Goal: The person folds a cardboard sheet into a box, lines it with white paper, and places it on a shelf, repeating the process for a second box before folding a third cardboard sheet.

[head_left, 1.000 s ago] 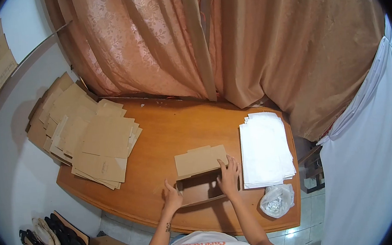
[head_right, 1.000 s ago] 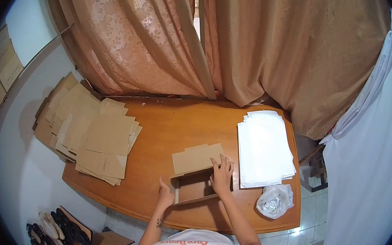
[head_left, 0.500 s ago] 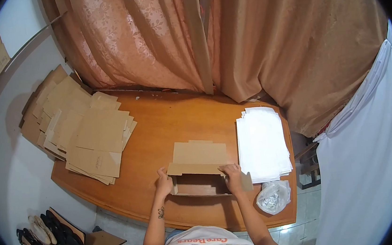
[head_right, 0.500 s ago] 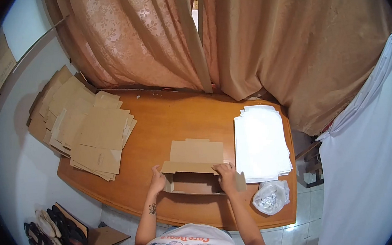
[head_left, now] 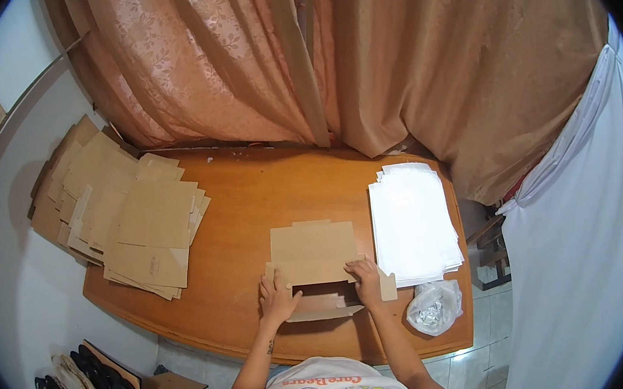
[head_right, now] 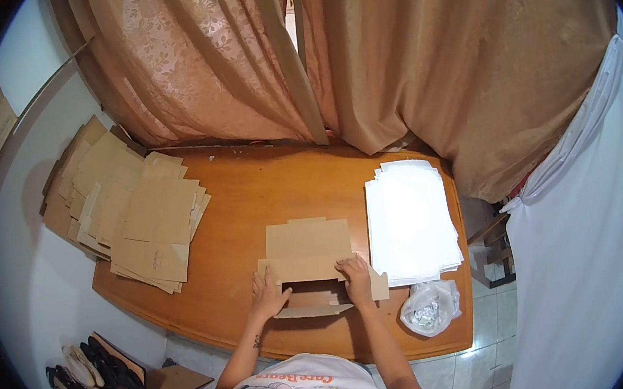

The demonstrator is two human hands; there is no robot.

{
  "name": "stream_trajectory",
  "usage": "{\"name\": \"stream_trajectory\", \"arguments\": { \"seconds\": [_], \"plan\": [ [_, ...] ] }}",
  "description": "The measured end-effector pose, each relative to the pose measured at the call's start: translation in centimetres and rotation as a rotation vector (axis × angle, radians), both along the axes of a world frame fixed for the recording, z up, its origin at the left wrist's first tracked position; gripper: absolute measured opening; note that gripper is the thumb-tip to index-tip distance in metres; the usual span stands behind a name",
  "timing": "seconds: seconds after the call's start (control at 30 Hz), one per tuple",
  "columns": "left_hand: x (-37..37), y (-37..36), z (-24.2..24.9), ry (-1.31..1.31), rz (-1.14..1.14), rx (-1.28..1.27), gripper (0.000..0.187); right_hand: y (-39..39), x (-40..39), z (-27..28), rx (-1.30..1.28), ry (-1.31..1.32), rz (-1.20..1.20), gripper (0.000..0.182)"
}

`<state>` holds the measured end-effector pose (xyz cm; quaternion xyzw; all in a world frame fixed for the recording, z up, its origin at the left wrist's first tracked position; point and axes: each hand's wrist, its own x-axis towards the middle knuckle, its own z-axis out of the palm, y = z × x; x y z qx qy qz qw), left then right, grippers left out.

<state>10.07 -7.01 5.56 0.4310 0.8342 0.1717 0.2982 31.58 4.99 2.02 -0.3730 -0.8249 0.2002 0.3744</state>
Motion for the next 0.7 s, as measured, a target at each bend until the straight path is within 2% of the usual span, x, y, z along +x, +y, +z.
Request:
{"name": "stream_trajectory", "arguments": {
  "seconds": [0.07,0.2,0.27,0.3,0.37,0.5,0.57,0.7],
  "plan": [
    [0.4,-0.4,-0.7,0.102,-0.077,-0.025,0.084,-0.3,0.0,0.3,-0.002,-0.01,-0.008,0.037],
    [-1.0,-0.3,-3.0,0.115,-0.072,0.054,0.085,-0.5,0.0,-0.1,-0.038,0.018,0.005,0.039],
    [-1.8,-0.4,-3.7,0.031,-0.051,0.18,0.083,-0.6,0.1,-0.1,-0.014,0.001,-0.002,0.035],
    [-1.8,-0.4,-3.5,0.032,-0.051,0.18,0.083,-0.5,0.0,-0.1,0.011,-0.016,-0.007,0.03],
    [-1.9,-0.5,-3.1,-0.07,-0.016,0.148,0.083,-0.5,-0.1,-0.1,0.009,-0.02,-0.012,0.029],
    [-1.7,-0.4,-3.1,-0.083,0.031,0.143,0.087,-0.5,-0.1,0.0,0.006,-0.018,-0.017,0.028],
    [-2.2,-0.7,-4.2,0.034,-0.098,0.202,0.091,-0.5,-0.1,0.1,0.0,-0.019,-0.014,0.028],
    [-2.6,-0.7,-4.9,-0.012,-0.116,0.239,0.091,-0.6,-0.1,0.4,-0.014,-0.025,-0.018,0.028]
  ]
}}
